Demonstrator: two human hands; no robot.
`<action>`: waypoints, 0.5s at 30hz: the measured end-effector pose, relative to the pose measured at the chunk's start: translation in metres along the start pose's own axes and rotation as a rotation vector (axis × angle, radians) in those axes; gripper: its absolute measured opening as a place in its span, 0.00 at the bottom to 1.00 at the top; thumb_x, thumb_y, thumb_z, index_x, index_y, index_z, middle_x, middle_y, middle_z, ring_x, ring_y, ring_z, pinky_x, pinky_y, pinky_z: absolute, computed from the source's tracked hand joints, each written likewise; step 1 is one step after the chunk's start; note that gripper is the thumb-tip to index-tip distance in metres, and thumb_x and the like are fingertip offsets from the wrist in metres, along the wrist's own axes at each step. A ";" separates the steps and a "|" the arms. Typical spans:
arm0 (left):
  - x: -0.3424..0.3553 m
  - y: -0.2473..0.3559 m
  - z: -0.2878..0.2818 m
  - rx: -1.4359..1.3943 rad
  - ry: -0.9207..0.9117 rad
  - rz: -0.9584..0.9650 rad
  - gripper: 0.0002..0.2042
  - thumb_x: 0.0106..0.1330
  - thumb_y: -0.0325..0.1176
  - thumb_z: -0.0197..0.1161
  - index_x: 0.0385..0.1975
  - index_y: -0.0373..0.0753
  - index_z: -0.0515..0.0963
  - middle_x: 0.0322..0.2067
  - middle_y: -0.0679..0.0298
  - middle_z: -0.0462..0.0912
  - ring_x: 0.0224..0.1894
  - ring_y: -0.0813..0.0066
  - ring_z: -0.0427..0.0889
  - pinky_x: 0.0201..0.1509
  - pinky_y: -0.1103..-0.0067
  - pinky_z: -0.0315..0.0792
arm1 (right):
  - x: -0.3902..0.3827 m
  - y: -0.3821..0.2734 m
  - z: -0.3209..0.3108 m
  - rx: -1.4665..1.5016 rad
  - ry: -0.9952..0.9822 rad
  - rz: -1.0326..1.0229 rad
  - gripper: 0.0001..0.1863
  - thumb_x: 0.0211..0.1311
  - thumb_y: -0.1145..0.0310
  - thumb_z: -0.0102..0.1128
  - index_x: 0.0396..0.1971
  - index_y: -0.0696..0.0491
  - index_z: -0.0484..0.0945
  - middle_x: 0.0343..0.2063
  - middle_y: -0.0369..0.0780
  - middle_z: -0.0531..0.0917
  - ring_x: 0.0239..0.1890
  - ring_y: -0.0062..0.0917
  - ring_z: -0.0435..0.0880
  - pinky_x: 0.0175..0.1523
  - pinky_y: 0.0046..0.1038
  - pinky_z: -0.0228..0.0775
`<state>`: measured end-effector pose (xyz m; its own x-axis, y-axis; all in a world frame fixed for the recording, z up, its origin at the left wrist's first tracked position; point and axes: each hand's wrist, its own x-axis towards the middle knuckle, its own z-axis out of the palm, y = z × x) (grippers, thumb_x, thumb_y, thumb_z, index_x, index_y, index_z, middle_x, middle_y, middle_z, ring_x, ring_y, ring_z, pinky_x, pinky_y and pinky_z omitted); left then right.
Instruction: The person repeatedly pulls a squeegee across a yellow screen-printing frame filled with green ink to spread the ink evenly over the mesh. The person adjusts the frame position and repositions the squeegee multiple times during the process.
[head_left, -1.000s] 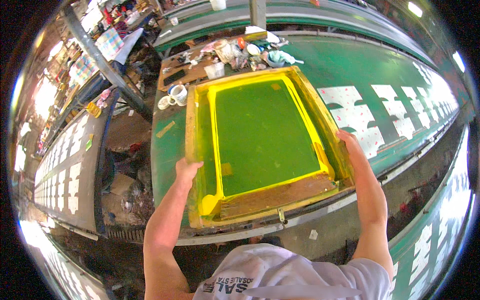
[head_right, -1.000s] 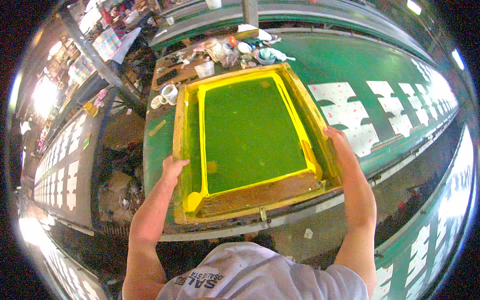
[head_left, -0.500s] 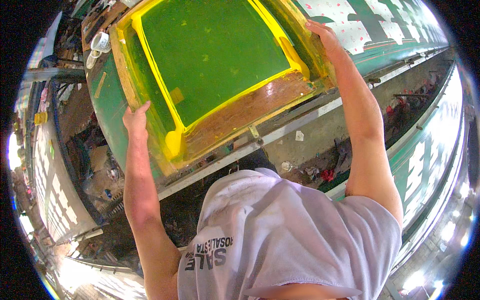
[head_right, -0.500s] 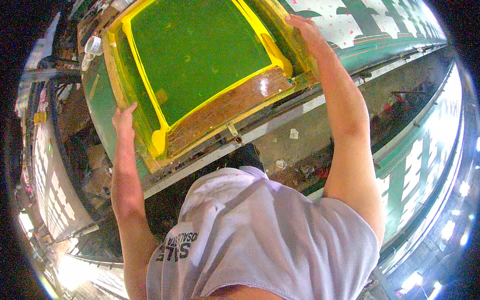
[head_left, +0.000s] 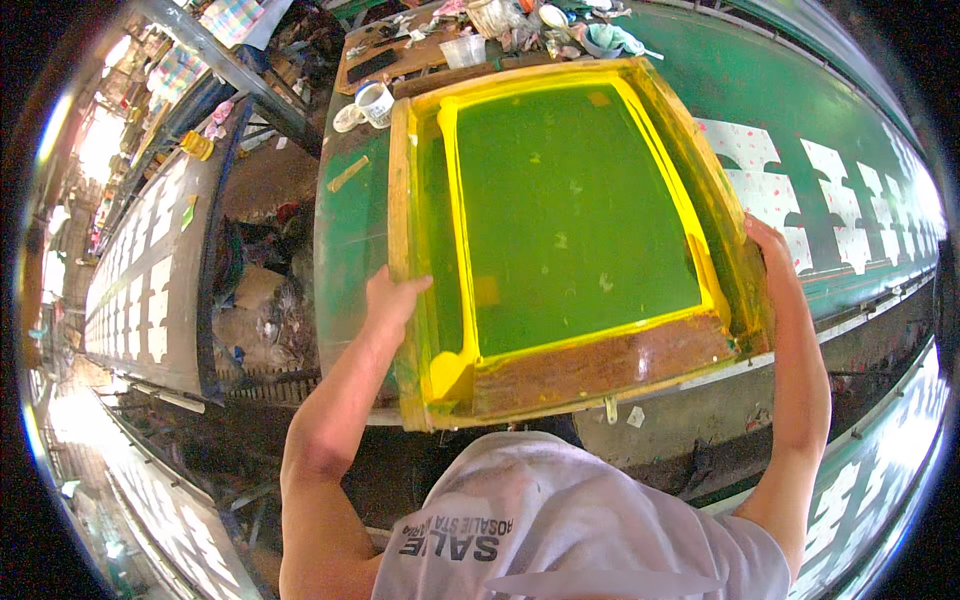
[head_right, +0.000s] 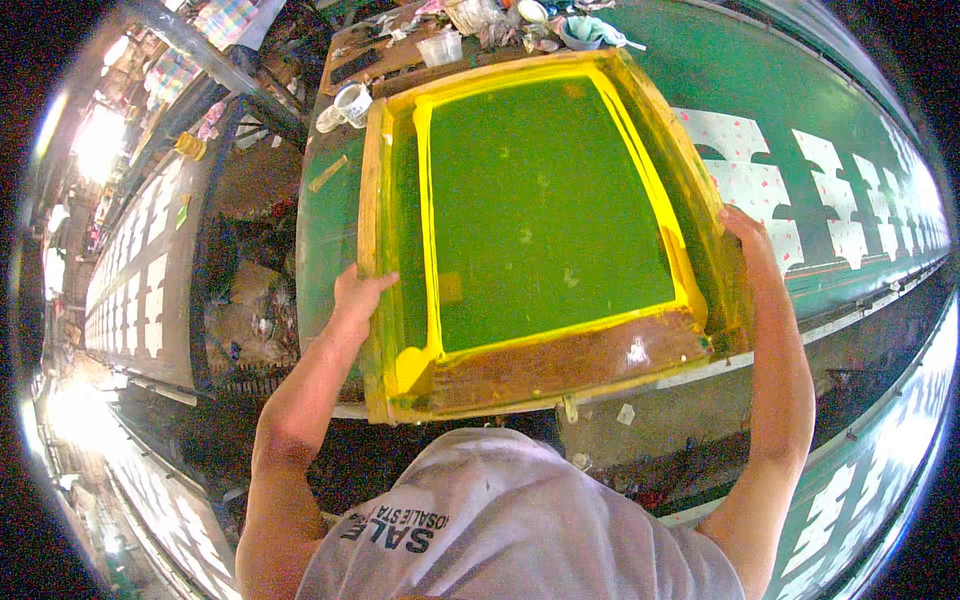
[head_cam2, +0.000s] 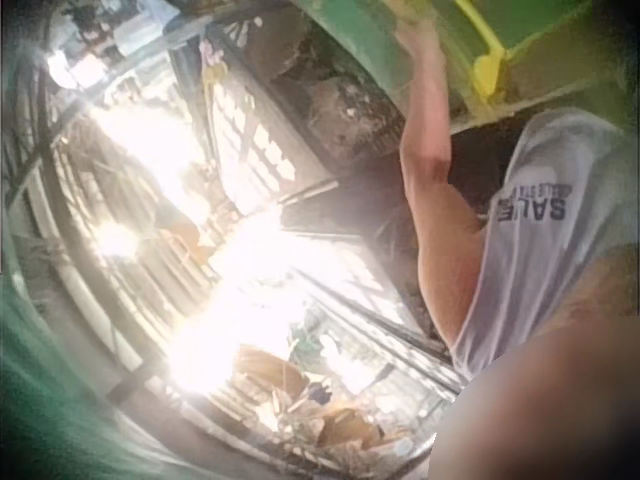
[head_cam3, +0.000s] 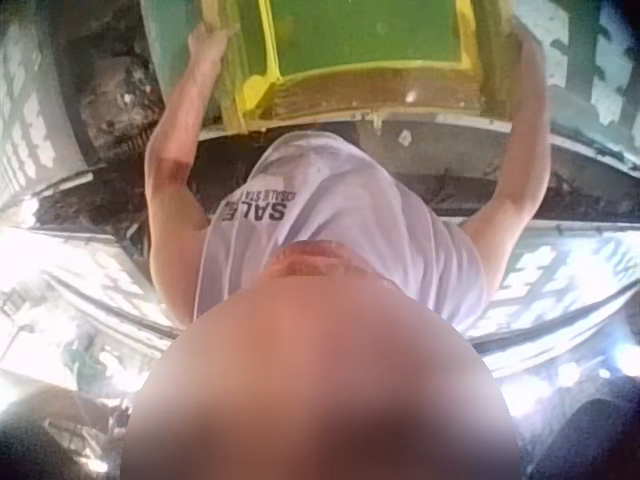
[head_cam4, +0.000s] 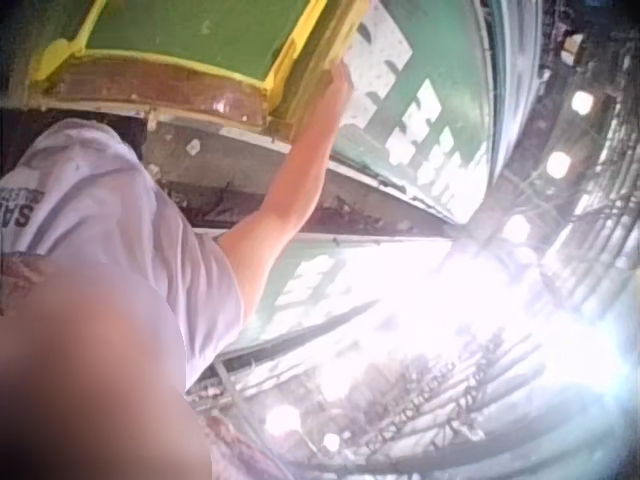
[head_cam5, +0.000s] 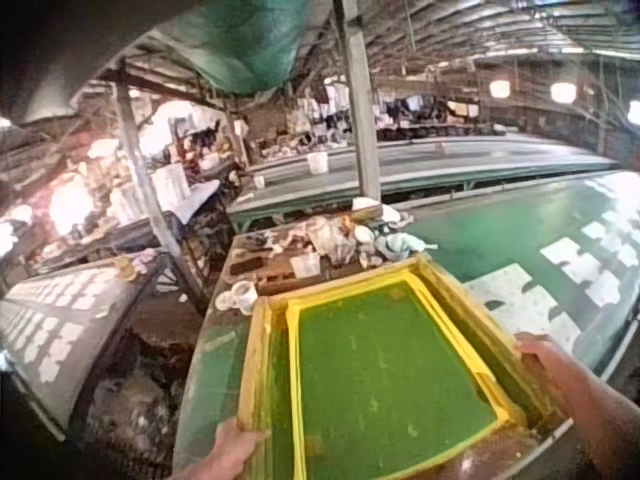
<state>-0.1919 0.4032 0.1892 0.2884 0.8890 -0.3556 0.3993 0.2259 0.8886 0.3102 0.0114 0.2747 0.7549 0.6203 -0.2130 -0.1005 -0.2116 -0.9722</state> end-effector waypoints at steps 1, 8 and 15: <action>-0.010 0.002 -0.002 -0.017 -0.010 -0.026 0.22 0.66 0.23 0.78 0.59 0.31 0.84 0.51 0.53 0.92 0.50 0.60 0.92 0.57 0.64 0.85 | -0.004 0.001 0.000 0.006 0.004 0.031 0.31 0.77 0.56 0.65 0.71 0.61 0.81 0.58 0.43 0.90 0.57 0.32 0.89 0.63 0.35 0.79; -0.047 -0.006 -0.026 0.124 0.022 -0.022 0.22 0.66 0.22 0.77 0.60 0.32 0.84 0.51 0.54 0.93 0.51 0.60 0.92 0.57 0.64 0.85 | -0.036 0.015 0.013 -0.001 -0.007 0.074 0.32 0.75 0.56 0.65 0.71 0.61 0.81 0.58 0.45 0.90 0.56 0.33 0.89 0.63 0.34 0.79; -0.039 -0.038 -0.091 0.070 0.000 0.012 0.22 0.66 0.24 0.77 0.60 0.32 0.85 0.51 0.55 0.93 0.49 0.62 0.93 0.56 0.66 0.85 | -0.054 0.022 0.055 -0.008 0.002 0.120 0.30 0.77 0.57 0.64 0.71 0.60 0.81 0.59 0.43 0.90 0.56 0.30 0.90 0.63 0.33 0.80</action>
<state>-0.2978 0.3960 0.1953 0.2935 0.8915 -0.3450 0.4554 0.1869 0.8705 0.2320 0.0146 0.2598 0.7392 0.5886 -0.3272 -0.1850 -0.2898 -0.9391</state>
